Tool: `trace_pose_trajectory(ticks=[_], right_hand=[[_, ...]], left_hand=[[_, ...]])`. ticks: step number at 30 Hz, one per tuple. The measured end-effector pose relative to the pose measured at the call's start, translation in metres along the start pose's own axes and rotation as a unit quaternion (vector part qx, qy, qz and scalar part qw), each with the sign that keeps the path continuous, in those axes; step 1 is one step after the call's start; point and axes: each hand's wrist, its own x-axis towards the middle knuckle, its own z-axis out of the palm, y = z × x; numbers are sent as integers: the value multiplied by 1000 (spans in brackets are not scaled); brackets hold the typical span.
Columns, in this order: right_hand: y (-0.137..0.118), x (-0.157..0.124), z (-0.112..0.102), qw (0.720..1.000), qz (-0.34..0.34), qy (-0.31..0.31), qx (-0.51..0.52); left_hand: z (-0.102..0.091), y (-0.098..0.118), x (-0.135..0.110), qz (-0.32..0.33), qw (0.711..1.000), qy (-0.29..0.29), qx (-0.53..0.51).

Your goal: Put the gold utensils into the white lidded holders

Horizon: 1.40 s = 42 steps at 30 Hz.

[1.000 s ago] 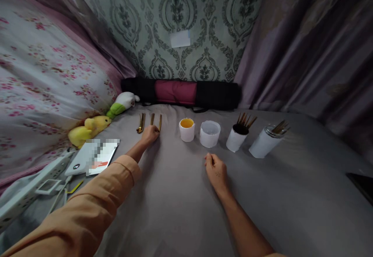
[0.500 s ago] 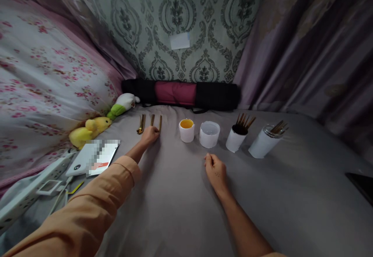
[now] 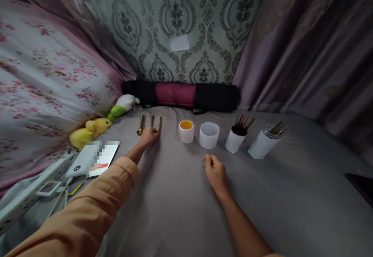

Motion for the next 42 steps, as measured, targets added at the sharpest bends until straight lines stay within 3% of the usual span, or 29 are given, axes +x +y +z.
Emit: trace_pose_trajectory(ticks=[12,26,35,42], right_hand=[[1,0,-1,1000,-7,-5,-6],[0,-1,-1,1000,1,-4,-5],[-1,-1,-2,1000,-5,-8,-4],[0,0,-1,1000,-7,-6,-8]], left_hand=[[-2,-5,2,-17,998,25,-56],[-1,-7,6,-60,980,29,-190],[0,6,-1,-119,933,0,-339],[3,14,-12,-137,873,-28,-467]])
